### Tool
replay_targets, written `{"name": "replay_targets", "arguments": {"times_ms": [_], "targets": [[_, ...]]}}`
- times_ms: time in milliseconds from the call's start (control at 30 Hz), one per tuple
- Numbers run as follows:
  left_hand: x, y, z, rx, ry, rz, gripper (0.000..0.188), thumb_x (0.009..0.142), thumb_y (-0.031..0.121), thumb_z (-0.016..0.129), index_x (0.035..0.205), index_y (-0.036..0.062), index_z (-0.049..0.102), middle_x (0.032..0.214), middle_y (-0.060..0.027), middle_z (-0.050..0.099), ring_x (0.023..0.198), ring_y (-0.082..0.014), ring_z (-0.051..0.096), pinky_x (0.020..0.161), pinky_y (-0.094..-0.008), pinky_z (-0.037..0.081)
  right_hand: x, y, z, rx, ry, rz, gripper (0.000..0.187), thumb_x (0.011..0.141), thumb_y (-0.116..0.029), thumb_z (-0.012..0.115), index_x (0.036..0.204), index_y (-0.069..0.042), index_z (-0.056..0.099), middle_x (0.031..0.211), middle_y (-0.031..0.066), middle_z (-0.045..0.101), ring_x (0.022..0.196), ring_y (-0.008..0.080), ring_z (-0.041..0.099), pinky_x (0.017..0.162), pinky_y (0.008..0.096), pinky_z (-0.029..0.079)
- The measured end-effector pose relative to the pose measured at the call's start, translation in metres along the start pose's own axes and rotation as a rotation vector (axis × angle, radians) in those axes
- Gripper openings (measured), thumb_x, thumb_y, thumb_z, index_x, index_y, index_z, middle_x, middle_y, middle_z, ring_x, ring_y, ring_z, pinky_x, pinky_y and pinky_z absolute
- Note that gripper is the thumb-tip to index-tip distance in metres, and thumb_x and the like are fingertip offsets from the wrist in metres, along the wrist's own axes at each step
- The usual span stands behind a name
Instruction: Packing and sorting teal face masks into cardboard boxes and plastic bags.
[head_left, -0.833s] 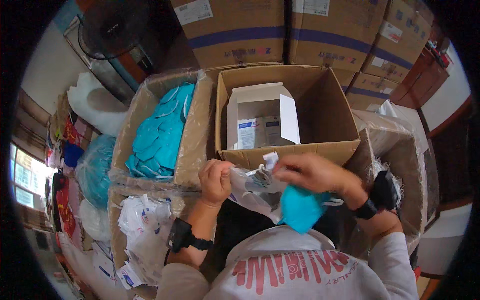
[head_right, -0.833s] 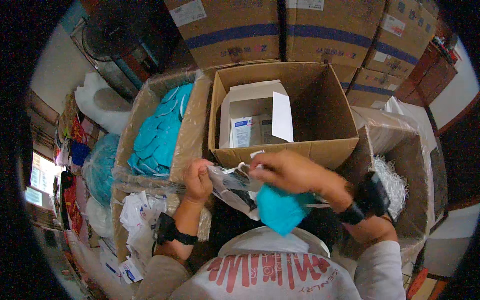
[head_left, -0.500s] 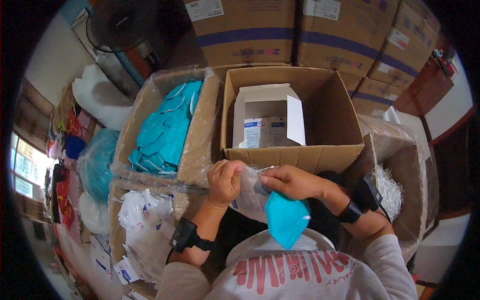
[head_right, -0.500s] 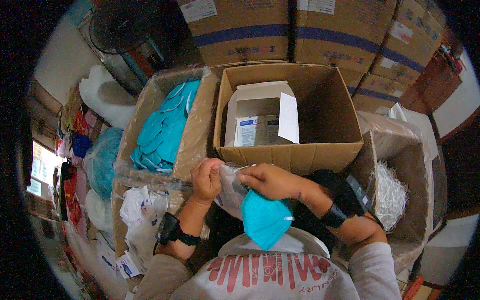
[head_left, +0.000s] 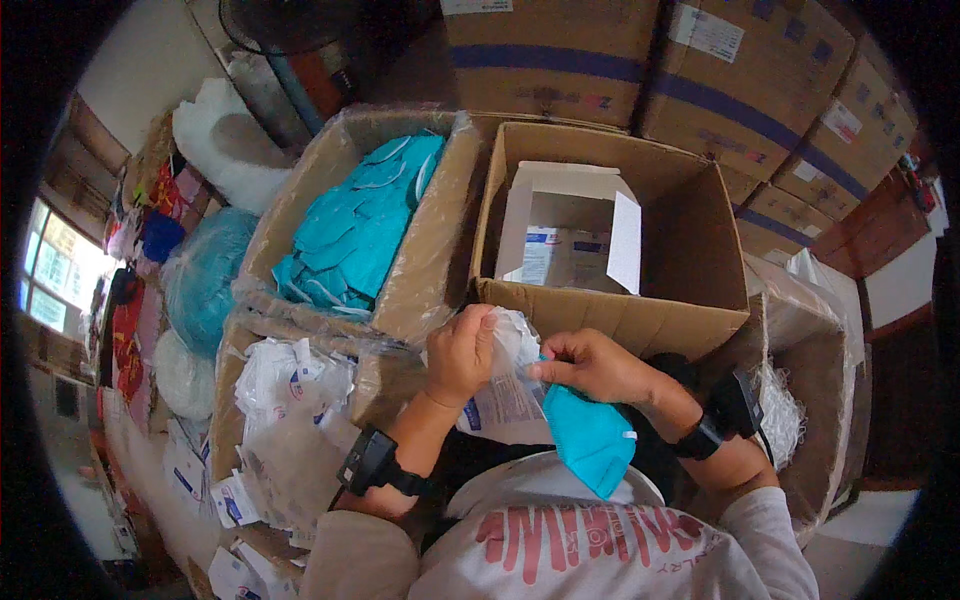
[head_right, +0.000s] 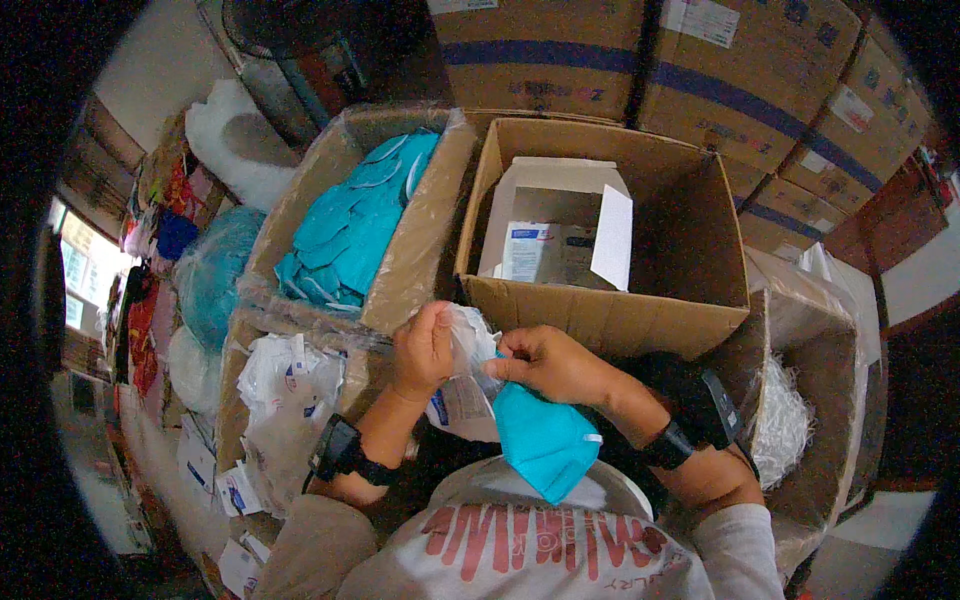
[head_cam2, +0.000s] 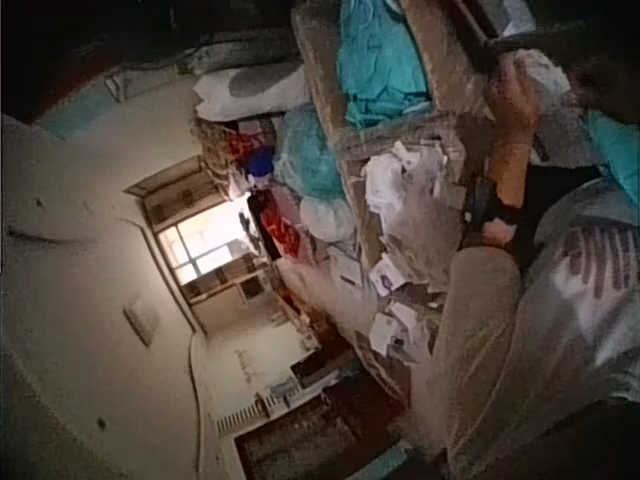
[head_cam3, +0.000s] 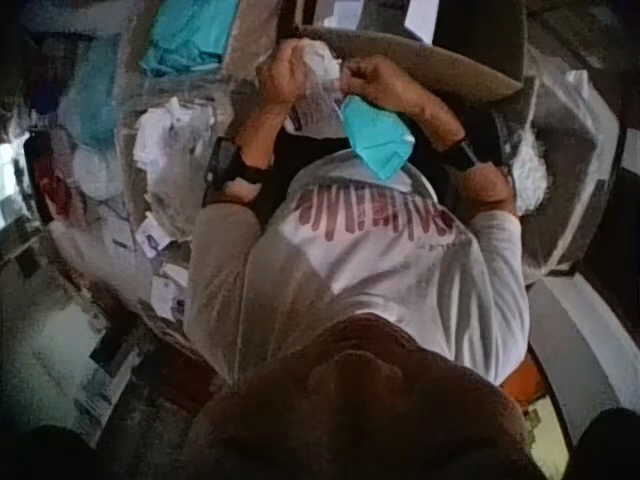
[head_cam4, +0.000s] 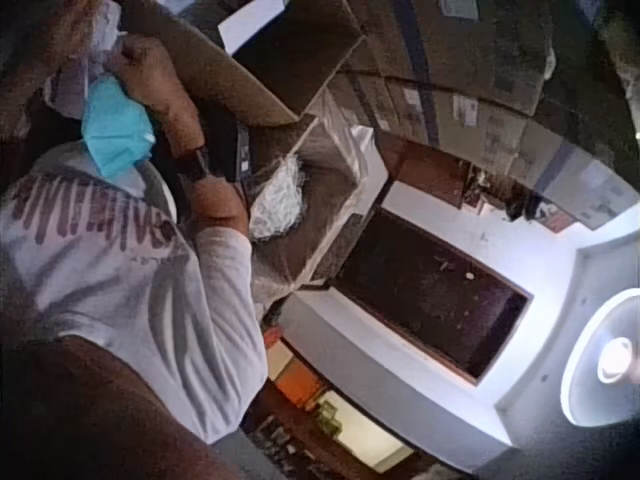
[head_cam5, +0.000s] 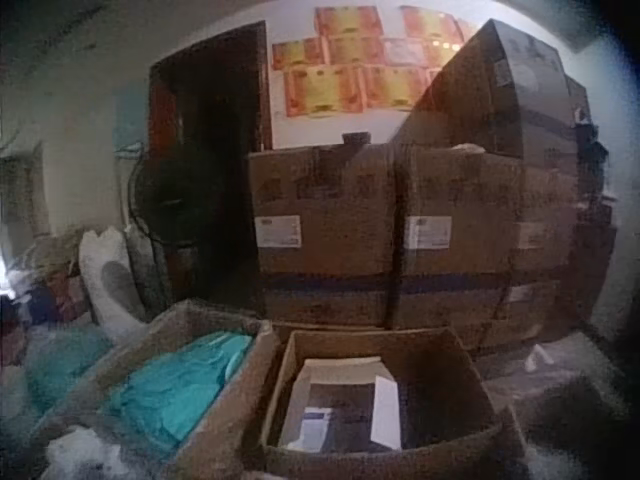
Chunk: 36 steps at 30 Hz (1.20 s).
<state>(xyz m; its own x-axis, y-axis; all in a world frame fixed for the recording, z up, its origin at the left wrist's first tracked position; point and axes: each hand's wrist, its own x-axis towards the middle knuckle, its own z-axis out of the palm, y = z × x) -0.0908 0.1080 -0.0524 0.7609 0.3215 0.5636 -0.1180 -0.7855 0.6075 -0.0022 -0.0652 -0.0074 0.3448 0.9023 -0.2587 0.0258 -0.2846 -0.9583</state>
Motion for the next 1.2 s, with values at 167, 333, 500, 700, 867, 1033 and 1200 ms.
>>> {"name": "replay_targets", "arguments": {"times_ms": [167, 333, 500, 700, 867, 1033, 1200], "targets": [[-0.008, -0.01, -0.021, -0.003, 0.067, -0.087, 0.013, 0.085, 0.015, 0.049, 0.088, 0.0041, 0.054, 0.069, -0.0176, 0.059, 0.063, -0.0361, 0.058, 0.055, -0.0415, 0.044, 0.015, 0.01, 0.011, 0.265, 0.193, -0.069, 0.02, 0.085, -0.023, 0.058, 0.072, -0.007, 0.057, 0.061, -0.0065, 0.046, 0.057, 0.0017, 0.041, 0.05, 0.0197, 0.035], [-0.005, -0.014, -0.051, 0.036, 0.112, -0.215, 0.013, 0.085, 0.012, 0.048, 0.091, 0.0024, 0.054, 0.075, -0.0198, 0.058, 0.07, -0.0368, 0.058, 0.059, -0.0405, 0.045, 0.026, 0.016, 0.009, 0.637, 0.635, -0.134, 0.019, 0.085, -0.027, 0.058, 0.083, -0.008, 0.06, 0.072, -0.0032, 0.056, 0.061, 0.0053, 0.05, 0.054, 0.0194, 0.04], [-0.065, -0.148, -0.183, 0.823, 0.432, -0.26, 0.018, 0.085, 0.01, 0.045, 0.093, -0.0007, 0.056, 0.089, -0.0179, 0.059, 0.082, -0.0345, 0.057, 0.071, -0.0411, 0.045, 0.009, 0.008, -0.083, 0.807, 1.025, -0.233, 0.026, 0.086, -0.033, 0.054, 0.097, -0.01, 0.054, 0.08, 0.0001, 0.055, 0.073, 0.0109, 0.053, 0.059, 0.0246, 0.044], [-0.14, -0.183, -0.233, 1.132, 0.165, -0.088, 0.022, 0.084, 0.02, 0.05, 0.09, 0.0005, 0.057, 0.095, -0.0193, 0.058, 0.098, -0.031, 0.053, 0.084, -0.0423, 0.042, 0.005, 0.037, -0.093, 0.732, 0.817, -0.374, 0.03, 0.088, -0.033, 0.049, 0.105, -0.009, 0.052, 0.091, 0.0038, 0.057, 0.078, 0.0142, 0.056, 0.067, 0.029, 0.046], [-0.201, -0.2, -0.148, 0.798, -1.143, -0.846, 0.023, 0.076, 0.014, 0.05, 0.095, 0.0015, 0.058, 0.096, -0.0184, 0.057, 0.098, -0.0315, 0.052, 0.084, -0.0418, 0.043, 0.008, 0.026, -0.07, 0.661, 0.91, -0.192, 0.03, 0.09, -0.031, 0.047, 0.106, -0.006, 0.051, 0.087, 0.0041, 0.057, 0.074, 0.0144, 0.056, 0.068, 0.0286, 0.047], [-0.232, -0.222, -0.148, 0.708, -1.13, -0.846, 0.025, 0.077, 0.013, 0.049, 0.096, 0.0011, 0.058, 0.095, -0.0184, 0.058, 0.095, -0.0314, 0.053, 0.082, -0.0409, 0.043, -0.003, 0.048, -0.081, 0.484, 0.952, -0.137, 0.023, 0.09, -0.03, 0.048, 0.095, -0.008, 0.056, 0.07, -0.0023, 0.052, 0.056, 0.0063, 0.048, 0.05, 0.0191, 0.039], [-0.232, -0.227, -0.169, 0.6, -1.072, -0.865, 0.026, 0.077, 0.013, 0.048, 0.097, 0.0006, 0.058, 0.094, -0.0183, 0.058, 0.092, -0.0313, 0.054, 0.08, -0.0399, 0.044, -0.016, 0.038, -0.074, 0.323, 0.882, -0.056, 0.021, 0.089, -0.029, 0.051, 0.089, -0.008, 0.056, 0.067, -0.0058, 0.049, 0.054, 0.0028, 0.045, 0.048, 0.0175, 0.037]]}}
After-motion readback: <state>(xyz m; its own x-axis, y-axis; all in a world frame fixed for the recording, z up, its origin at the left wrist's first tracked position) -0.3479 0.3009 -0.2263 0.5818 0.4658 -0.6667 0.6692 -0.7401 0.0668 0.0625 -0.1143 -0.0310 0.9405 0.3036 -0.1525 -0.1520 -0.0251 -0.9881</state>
